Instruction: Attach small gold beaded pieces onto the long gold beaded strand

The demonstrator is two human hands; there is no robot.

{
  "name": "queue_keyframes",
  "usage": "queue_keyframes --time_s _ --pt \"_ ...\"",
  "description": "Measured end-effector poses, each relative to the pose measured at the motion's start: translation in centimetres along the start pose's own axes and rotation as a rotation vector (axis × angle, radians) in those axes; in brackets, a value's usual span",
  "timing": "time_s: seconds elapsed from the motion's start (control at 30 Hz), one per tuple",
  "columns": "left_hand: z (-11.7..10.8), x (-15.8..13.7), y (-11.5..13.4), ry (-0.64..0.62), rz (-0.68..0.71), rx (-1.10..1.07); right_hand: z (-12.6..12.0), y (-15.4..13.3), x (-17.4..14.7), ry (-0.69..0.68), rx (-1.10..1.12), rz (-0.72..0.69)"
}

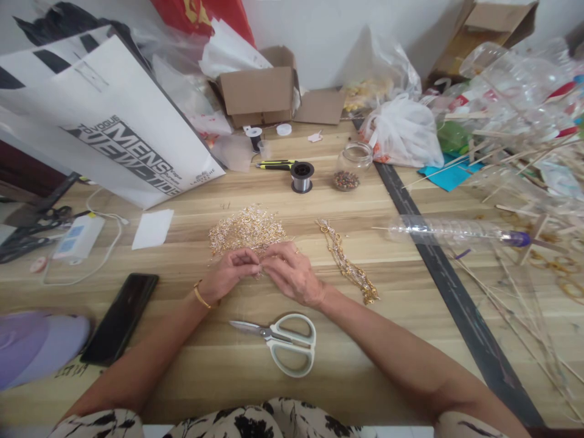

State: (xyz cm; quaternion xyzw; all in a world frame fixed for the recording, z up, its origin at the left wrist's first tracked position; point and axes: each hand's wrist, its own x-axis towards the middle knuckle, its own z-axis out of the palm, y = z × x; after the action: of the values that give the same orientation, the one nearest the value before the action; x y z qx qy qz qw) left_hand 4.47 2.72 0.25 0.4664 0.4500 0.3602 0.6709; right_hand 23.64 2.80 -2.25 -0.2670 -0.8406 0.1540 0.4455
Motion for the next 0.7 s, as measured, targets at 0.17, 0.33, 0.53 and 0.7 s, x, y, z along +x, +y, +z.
queue_keyframes --time_s 0.17,0.33,0.53,0.7 --pt "0.06 -0.03 0.14 -0.016 -0.016 0.022 0.41 0.21 -0.07 -0.096 0.019 0.009" --pt "0.1 -0.02 0.03 -0.048 -0.014 0.036 0.47 0.3 -0.1 -0.1 0.005 0.008" --pt "0.15 -0.04 0.02 -0.044 -0.01 0.032 0.43 0.19 -0.16 -0.123 -0.037 0.009" --pt "0.17 0.0 -0.01 -0.042 -0.012 0.025 0.56 0.38 -0.32 -0.151 -0.022 0.006"
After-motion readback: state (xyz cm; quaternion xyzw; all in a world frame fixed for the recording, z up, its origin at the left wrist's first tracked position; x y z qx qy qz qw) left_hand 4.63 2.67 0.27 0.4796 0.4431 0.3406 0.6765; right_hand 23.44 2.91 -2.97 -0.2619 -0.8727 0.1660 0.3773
